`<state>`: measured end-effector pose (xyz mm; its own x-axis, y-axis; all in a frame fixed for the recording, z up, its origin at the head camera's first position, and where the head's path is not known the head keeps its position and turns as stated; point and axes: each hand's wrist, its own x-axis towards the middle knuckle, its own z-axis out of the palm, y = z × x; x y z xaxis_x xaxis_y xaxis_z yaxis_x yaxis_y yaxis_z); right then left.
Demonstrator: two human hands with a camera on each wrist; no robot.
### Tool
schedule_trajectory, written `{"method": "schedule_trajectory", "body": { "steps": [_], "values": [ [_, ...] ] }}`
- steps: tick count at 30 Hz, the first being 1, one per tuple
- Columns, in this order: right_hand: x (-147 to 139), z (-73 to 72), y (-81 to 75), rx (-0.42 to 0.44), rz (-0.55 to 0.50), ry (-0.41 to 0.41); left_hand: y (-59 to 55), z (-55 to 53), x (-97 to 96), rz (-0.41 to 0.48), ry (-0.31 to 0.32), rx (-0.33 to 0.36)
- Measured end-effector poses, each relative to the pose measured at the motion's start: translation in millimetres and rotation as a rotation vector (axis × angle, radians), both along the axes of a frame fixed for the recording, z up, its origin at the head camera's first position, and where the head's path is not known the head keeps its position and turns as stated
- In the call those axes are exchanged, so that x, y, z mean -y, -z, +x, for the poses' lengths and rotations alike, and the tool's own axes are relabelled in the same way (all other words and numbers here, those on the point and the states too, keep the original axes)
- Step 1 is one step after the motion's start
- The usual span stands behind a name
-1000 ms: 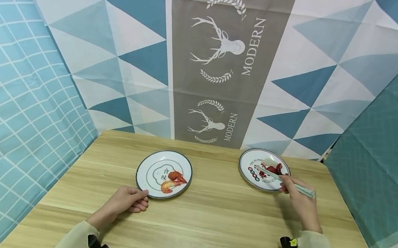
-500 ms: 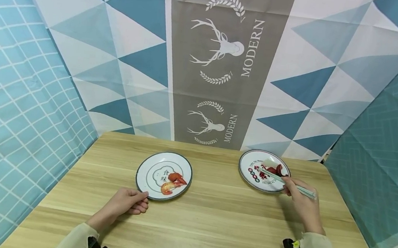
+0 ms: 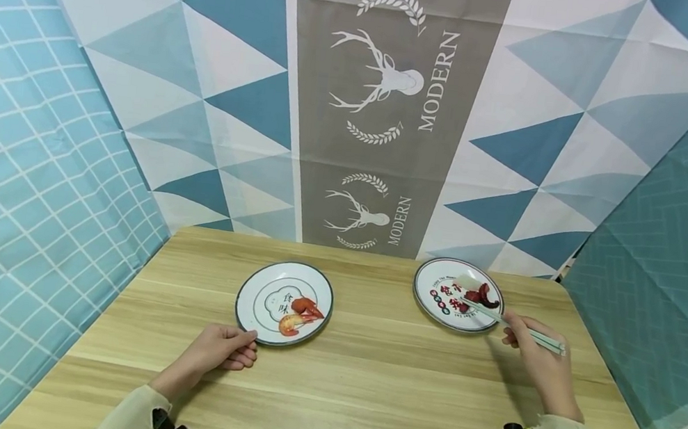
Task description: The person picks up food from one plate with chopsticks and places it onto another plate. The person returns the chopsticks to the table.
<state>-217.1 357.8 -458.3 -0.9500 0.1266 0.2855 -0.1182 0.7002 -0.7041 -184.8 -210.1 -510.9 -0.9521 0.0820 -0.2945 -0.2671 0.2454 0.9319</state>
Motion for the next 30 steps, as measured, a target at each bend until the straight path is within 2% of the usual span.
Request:
{"method": "schedule_trajectory", "body": {
  "steps": [5, 12, 17, 26, 30],
  "values": [
    [0, 5.3, -5.5, -0.016, 0.017, 0.018, -0.9, -0.2, -0.2, -0.001, -0.001, 0.004],
    [3, 9.4, -6.3, -0.175, 0.019, -0.057, -1.6, 0.2, 0.2, 0.000, 0.002, 0.002],
    [4, 8.9, -2.5, -0.235, 0.070, -0.030, -1.0, -0.4, -0.7, -0.002, 0.001, 0.000],
    [3, 11.6, 3.8, -0.289, 0.051, 0.004, -0.5, 0.2, -1.1, 0.005, 0.006, -0.006],
    [3, 12.6, 2.9, -0.277, 0.058, 0.002, -1.3, 0.3, -1.4, 0.001, 0.006, -0.006]
  ]
}}
